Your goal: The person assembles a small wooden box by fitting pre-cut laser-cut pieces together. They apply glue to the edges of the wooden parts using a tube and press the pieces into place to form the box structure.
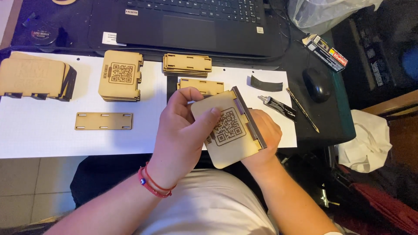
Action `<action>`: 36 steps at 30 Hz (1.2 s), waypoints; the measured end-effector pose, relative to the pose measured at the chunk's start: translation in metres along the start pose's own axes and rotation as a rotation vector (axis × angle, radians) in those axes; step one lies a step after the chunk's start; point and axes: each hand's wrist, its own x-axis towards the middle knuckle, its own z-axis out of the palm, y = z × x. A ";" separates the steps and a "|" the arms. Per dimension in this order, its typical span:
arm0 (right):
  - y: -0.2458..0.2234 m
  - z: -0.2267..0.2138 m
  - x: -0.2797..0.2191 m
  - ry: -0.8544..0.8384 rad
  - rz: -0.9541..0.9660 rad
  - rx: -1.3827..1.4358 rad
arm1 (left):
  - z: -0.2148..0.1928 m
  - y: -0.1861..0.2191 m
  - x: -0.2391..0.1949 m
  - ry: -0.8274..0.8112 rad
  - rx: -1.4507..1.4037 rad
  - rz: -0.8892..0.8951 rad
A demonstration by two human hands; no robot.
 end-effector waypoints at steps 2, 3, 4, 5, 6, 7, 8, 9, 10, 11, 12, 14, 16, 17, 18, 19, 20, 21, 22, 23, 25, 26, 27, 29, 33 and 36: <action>-0.001 0.000 -0.001 -0.003 -0.006 -0.017 | 0.000 -0.002 -0.001 -0.007 -0.018 0.012; -0.001 0.000 -0.002 -0.004 -0.014 -0.033 | 0.000 -0.003 -0.001 -0.015 -0.036 0.025; -0.001 0.000 -0.002 -0.004 -0.014 -0.033 | 0.000 -0.004 -0.002 -0.015 -0.036 0.025; -0.002 0.000 -0.003 -0.006 -0.020 -0.050 | 0.001 -0.006 -0.002 -0.006 -0.069 0.042; -0.002 0.000 -0.004 -0.007 -0.027 -0.068 | 0.002 -0.007 -0.003 0.003 -0.102 0.059; -0.002 0.000 -0.004 -0.007 -0.026 -0.068 | 0.002 -0.005 -0.002 0.002 -0.101 0.058; -0.002 0.001 -0.004 -0.009 -0.033 -0.085 | 0.002 -0.003 -0.002 0.019 -0.046 0.038; -0.002 0.002 -0.004 -0.011 -0.041 -0.101 | 0.002 -0.001 -0.002 0.037 0.009 0.019; -0.003 0.001 -0.003 -0.012 -0.041 -0.100 | 0.003 -0.002 -0.002 0.038 0.009 0.019; -0.004 0.001 -0.002 -0.009 -0.031 -0.062 | 0.003 -0.002 -0.001 0.044 -0.016 -0.010; -0.005 0.001 -0.001 -0.006 -0.020 -0.024 | 0.004 -0.003 -0.001 0.051 -0.041 -0.038; -0.005 0.002 -0.004 -0.001 -0.004 -0.051 | 0.006 -0.005 -0.002 0.057 -0.071 -0.051; -0.005 0.002 -0.006 0.005 0.013 -0.080 | 0.008 -0.005 -0.003 0.062 -0.100 -0.064; -0.005 0.002 -0.006 0.010 0.013 -0.043 | 0.009 -0.005 -0.003 0.084 -0.110 -0.086; -0.005 0.002 -0.005 0.014 0.012 -0.006 | 0.011 -0.004 -0.004 0.106 -0.120 -0.108; -0.004 0.001 -0.006 0.014 0.012 -0.006 | 0.011 -0.004 -0.004 0.106 -0.120 -0.108; -0.004 0.001 -0.006 0.007 0.016 -0.029 | 0.011 -0.004 -0.004 0.107 -0.128 -0.105; -0.003 0.001 -0.007 -0.001 0.021 -0.051 | 0.011 -0.003 -0.004 0.110 -0.135 -0.101; -0.002 0.001 -0.009 -0.002 0.020 -0.050 | 0.011 -0.004 -0.003 0.112 -0.136 -0.101; 0.000 0.001 -0.011 -0.010 0.024 -0.081 | 0.011 -0.005 -0.003 0.120 -0.098 -0.098; 0.003 0.001 -0.014 -0.019 0.026 -0.111 | 0.010 -0.005 -0.002 0.130 -0.061 -0.095; 0.005 0.001 -0.015 -0.009 0.001 -0.111 | 0.009 -0.005 -0.001 0.126 -0.044 -0.092; 0.007 0.001 -0.016 0.001 -0.024 -0.110 | 0.009 -0.005 -0.001 0.123 -0.028 -0.088; 0.008 0.000 -0.016 0.000 -0.028 -0.097 | 0.009 -0.003 0.000 0.131 -0.017 -0.094; 0.000 -0.001 -0.011 -0.002 0.023 0.005 | 0.007 -0.009 -0.001 0.114 -0.070 -0.069; -0.005 -0.001 -0.007 -0.013 0.015 0.014 | 0.007 -0.003 0.002 0.121 0.017 -0.118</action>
